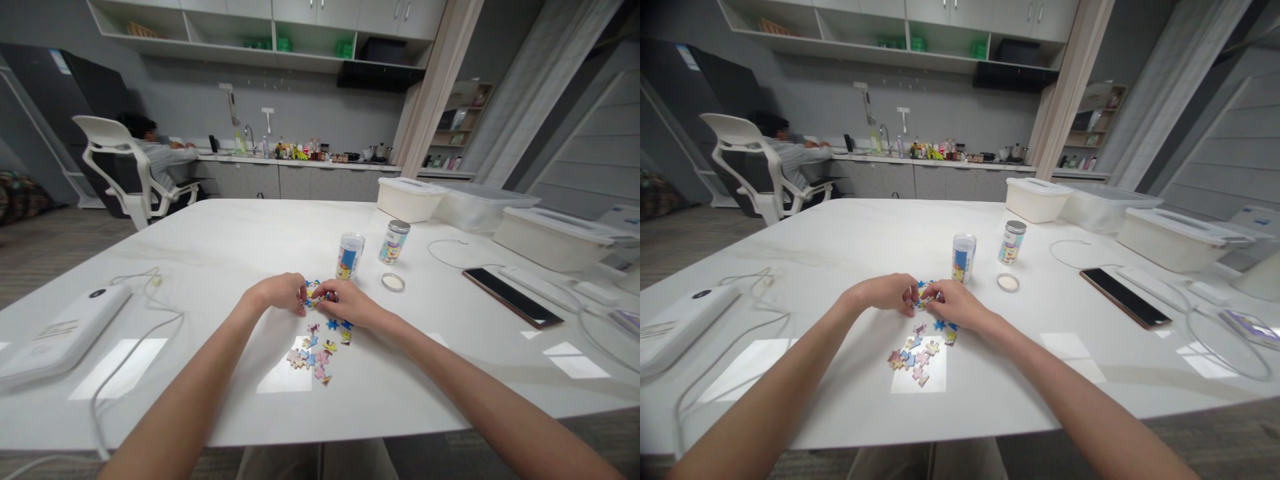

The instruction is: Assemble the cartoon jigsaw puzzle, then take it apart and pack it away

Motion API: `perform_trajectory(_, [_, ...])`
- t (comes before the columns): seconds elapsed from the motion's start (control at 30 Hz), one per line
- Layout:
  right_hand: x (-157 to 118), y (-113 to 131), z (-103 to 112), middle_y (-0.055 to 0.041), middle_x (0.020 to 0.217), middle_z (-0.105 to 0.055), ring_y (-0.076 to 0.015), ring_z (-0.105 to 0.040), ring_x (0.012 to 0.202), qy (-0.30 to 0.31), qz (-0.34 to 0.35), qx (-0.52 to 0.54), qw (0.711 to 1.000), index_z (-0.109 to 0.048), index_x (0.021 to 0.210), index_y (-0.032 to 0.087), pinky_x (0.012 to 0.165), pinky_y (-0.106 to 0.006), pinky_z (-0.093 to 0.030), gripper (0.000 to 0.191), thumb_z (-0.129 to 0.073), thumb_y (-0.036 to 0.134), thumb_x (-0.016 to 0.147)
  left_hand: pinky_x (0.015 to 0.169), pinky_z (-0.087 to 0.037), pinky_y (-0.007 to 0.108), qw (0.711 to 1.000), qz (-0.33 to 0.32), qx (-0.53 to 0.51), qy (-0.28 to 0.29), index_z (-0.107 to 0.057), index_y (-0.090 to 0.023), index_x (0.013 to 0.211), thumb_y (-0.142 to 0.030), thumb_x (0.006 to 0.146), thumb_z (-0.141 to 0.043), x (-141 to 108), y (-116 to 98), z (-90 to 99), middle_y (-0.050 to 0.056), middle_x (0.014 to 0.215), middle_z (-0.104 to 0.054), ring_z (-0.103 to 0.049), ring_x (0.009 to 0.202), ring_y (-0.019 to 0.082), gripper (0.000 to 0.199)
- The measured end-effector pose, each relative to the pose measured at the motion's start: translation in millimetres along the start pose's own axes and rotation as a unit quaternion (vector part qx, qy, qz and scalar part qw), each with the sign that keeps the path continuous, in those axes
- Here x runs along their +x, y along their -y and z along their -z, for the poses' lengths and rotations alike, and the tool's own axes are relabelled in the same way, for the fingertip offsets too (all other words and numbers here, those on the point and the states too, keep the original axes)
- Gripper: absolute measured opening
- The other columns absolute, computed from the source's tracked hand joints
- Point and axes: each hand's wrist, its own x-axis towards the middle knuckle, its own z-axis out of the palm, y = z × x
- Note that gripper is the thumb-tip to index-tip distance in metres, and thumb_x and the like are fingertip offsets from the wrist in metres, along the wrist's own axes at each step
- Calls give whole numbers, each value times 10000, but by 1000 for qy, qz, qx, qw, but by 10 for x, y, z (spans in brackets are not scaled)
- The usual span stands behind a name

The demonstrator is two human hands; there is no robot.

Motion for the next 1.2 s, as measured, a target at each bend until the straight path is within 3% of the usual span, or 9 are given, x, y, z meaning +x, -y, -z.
perform_trajectory(0.1, [-11,81,191,-22,832,-674,-133,-571,733,-28,45,-17,998,-703,873,185,687,-267,-449,113,-638,116,810,593,-404,230,1000,-18,11,2,-665,-204,755,-250,634,-696,-20,-14,17,16,791,-684,-591,668,156,133])
perform_trajectory(0.27, [101,220,955,-40,903,-673,-152,-569,780,-165,61,-158,972,-707,929,201,698,-281,-425,146,-591,142,863,609,-409,232,1000,-16,-2,-17,-601,-194,660,-142,597,-681,-35,-8,39,-2,736,-644,-578,676,152,114])
perform_trajectory(0.37, [295,209,1327,-48,820,-666,-126,-547,724,-117,9,-234,965,-732,868,144,682,-267,-391,156,-600,75,822,604,-408,236,999,-1,6,-34,-593,-196,657,-171,568,-723,-28,8,35,-5,730,-643,-582,689,159,160])
perform_trajectory(0.47, [500,175,1464,1,665,-632,-77,-521,625,-38,-11,-250,967,-744,793,102,617,-233,-349,139,-656,17,727,604,-412,235,999,9,18,-37,-615,-192,692,-206,583,-737,-23,20,27,5,761,-659,-586,695,159,164])
perform_trajectory(0.73, [685,203,1526,-41,788,-728,-160,-656,703,75,-85,-216,970,-706,835,153,611,-250,-476,223,-717,63,631,620,-434,235,999,40,17,-8,-663,-157,820,-220,626,-735,-32,22,23,70,903,-699,-623,723,167,217])
perform_trajectory(0.87, [535,346,1431,-76,825,-718,-163,-633,740,-35,-20,-249,968,-693,861,128,663,-280,-460,146,-609,83,750,558,-442,234,999,44,-14,28,-657,-151,794,-221,667,-677,-26,53,23,61,847,-700,-597,586,135,147])
perform_trajectory(0.97, [339,432,1155,-61,829,-699,-140,-607,717,-119,61,-201,970,-682,892,136,661,-269,-448,134,-570,138,818,558,-454,225,998,34,-39,35,-628,-155,710,-200,655,-658,-15,84,28,39,797,-690,-598,578,128,77])
perform_trajectory(1.13, [-6,298,643,-62,888,-704,-150,-612,768,78,90,-169,978,-699,933,169,715,-280,-454,199,-511,150,870,554,-443,227,999,16,-52,-6,-608,-162,673,-202,631,-682,7,116,62,20,775,-676,-578,568,120,94])
perform_trajectory(1.2, [-109,200,558,-85,883,-693,-178,-610,768,86,42,-205,974,-705,957,150,712,-304,-452,190,-548,194,861,586,-438,233,998,2,-49,-47,-622,-164,678,-222,635,-706,10,111,80,25,781,-677,-594,630,136,111])
